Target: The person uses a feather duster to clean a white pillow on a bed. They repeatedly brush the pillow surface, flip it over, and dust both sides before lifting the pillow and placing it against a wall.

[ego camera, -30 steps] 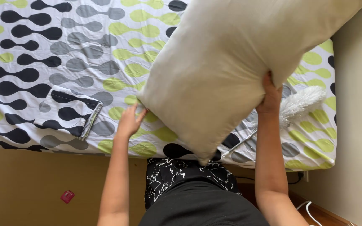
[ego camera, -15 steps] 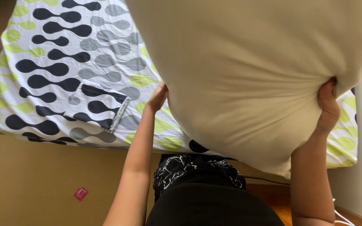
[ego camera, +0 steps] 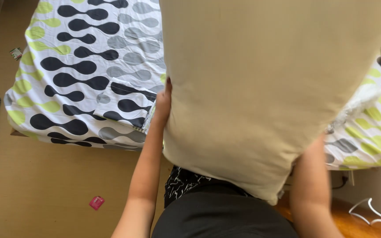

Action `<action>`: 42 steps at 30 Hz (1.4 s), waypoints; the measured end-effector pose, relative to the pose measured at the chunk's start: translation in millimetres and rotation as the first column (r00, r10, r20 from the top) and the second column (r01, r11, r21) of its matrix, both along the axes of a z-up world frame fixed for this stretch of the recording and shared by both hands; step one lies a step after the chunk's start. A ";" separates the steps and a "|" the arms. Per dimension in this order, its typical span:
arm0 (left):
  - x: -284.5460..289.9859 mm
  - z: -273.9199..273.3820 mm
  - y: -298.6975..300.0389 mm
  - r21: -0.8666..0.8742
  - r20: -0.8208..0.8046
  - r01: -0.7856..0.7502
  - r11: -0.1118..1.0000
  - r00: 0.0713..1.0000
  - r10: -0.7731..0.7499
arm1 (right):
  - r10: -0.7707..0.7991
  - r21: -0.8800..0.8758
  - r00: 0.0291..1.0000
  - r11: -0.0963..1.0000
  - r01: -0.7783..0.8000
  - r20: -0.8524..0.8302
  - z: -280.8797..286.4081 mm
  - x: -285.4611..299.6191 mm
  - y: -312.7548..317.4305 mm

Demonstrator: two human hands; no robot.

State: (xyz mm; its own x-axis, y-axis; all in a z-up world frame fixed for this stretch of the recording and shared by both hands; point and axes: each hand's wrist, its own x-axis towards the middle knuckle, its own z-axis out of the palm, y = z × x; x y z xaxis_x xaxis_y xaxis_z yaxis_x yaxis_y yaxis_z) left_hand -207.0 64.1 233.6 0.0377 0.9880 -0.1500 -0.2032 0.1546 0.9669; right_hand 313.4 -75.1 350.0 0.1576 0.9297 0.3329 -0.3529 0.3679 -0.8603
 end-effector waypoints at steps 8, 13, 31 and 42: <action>-58.3 -96.7 -76.3 -0.091 -0.356 -0.254 0.963 0.911 0.207 | 0.237 -0.035 0.938 0.967 -0.254 -0.253 -78.8 -97.7 10.4; -59.0 -68.6 -145.9 0.048 -0.220 -0.332 0.942 0.917 0.334 | 0.384 -0.068 0.826 0.892 -0.448 -0.412 -124.2 -150.8 2.2; -60.4 0.1 -323.7 0.025 -0.395 -0.520 0.854 0.779 0.487 | 0.217 -0.695 0.976 0.702 -0.154 0.002 -137.5 -172.0 -89.7; -206.3 -21.6 -376.6 0.149 -0.377 -0.640 0.754 0.668 0.642 | 0.326 -0.717 0.933 0.686 -0.125 0.149 -162.4 -325.4 -72.9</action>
